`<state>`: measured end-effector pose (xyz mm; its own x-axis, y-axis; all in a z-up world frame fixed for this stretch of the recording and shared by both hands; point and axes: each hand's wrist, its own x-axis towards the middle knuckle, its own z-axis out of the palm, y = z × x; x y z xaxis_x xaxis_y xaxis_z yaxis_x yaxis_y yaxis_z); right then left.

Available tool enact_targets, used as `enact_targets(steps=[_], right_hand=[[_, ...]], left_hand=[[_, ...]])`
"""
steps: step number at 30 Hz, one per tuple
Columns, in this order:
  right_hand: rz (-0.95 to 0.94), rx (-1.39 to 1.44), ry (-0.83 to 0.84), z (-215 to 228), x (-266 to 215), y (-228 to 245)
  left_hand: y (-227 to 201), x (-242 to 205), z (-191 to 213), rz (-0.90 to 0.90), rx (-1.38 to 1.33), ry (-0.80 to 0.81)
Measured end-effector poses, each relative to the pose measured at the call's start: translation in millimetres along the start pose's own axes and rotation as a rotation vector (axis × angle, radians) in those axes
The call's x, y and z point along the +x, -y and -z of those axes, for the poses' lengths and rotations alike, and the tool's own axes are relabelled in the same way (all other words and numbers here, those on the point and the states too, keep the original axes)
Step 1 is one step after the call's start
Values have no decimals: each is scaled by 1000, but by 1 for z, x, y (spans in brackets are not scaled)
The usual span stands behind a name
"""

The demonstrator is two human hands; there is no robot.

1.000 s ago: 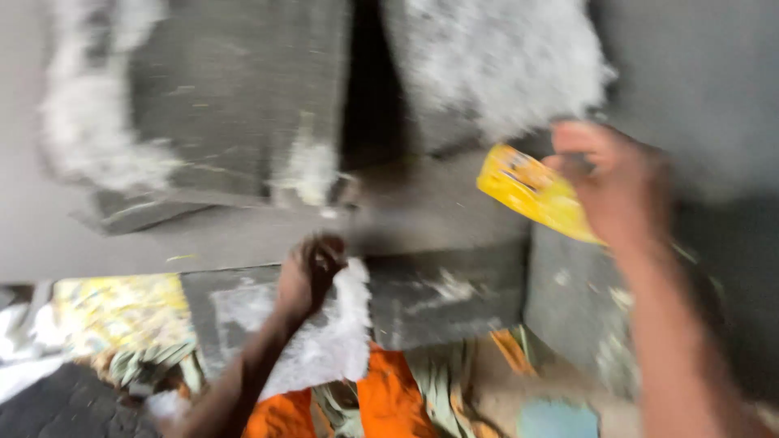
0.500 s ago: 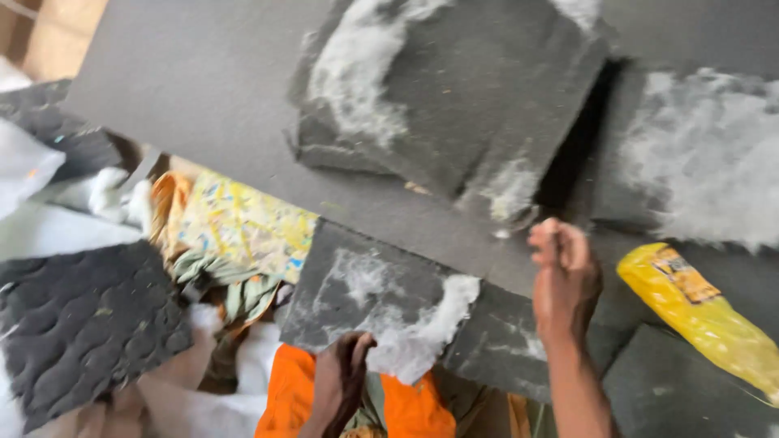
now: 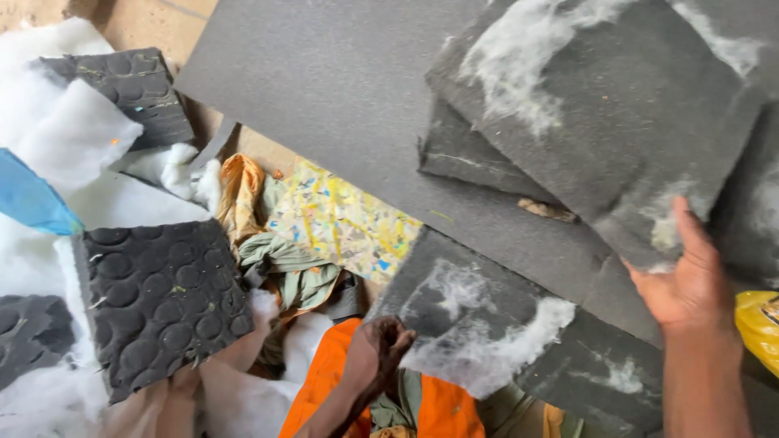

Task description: Applying glue to foam blocks and attaching polyester batting to them for upholstery padding.

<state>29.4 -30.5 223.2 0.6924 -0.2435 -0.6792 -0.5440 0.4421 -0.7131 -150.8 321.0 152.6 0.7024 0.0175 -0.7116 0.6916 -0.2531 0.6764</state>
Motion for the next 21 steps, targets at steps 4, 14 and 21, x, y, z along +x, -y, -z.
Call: enact_targets(steps=[4,14,21], right_hand=[[123,-25,125,-39,-31,0],[132,80,235,145,137,-92],[-35,271,275,39,18,-144]], left_hand=[[8,2,67,52,-6,-21],[115,10,217,-153,388,-470],[224,13,377,223,686,-995]])
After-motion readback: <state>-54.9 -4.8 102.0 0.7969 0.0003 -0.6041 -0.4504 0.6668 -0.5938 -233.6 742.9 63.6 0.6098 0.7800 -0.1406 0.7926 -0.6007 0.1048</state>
